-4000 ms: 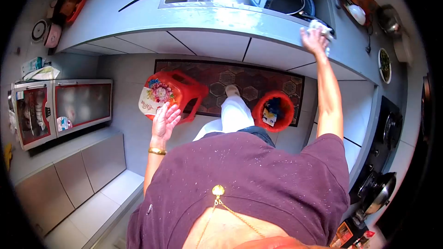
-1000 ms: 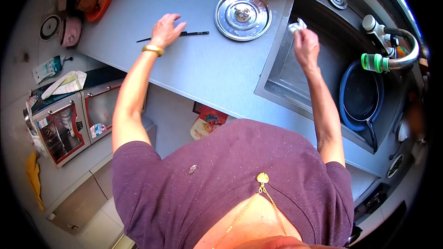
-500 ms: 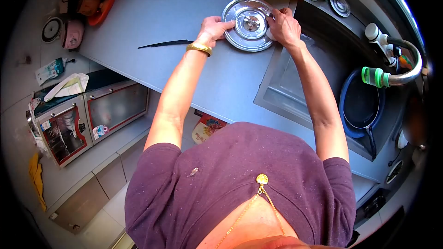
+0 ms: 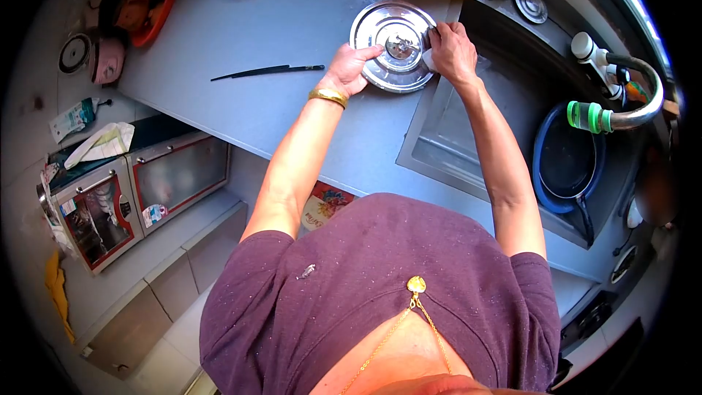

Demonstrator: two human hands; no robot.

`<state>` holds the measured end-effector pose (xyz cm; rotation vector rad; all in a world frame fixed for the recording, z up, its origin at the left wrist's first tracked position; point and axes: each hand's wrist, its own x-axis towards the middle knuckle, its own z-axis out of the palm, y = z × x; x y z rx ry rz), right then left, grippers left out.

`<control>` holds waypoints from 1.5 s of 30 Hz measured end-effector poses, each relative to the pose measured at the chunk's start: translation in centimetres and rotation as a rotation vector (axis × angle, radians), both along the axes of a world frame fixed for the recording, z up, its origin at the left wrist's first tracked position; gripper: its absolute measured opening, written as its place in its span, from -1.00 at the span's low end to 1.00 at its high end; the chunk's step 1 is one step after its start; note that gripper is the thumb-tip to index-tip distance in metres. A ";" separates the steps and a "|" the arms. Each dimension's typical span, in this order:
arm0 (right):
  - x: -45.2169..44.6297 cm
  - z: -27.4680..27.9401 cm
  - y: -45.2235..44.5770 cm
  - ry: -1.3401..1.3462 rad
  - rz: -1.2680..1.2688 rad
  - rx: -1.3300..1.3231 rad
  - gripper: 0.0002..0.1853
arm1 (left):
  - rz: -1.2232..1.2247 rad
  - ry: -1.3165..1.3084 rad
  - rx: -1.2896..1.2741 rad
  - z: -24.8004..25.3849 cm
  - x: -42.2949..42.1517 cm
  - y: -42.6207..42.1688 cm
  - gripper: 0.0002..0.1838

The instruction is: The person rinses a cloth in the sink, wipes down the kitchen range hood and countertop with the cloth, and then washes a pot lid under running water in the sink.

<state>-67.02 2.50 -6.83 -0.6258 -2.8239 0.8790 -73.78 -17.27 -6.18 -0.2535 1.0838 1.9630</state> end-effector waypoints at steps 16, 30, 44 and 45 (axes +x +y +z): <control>-13.0 5.0 -12.0 0.153 0.078 -1.134 -0.51 | 0.760 0.235 0.127 5.3 4.4 -23.4 -0.79; -13.0 -2.4 -9.7 -0.166 0.400 0.364 -0.32 | 0.782 0.061 0.296 3.3 5.1 -22.6 -0.79; 10.1 2.2 -11.6 -0.234 0.840 0.210 -0.35 | 0.649 0.072 0.223 5.5 4.1 -16.9 -0.85; 11.8 2.2 -11.7 -0.213 0.872 0.169 -0.37 | 0.643 0.076 0.206 5.5 4.3 -16.7 -0.85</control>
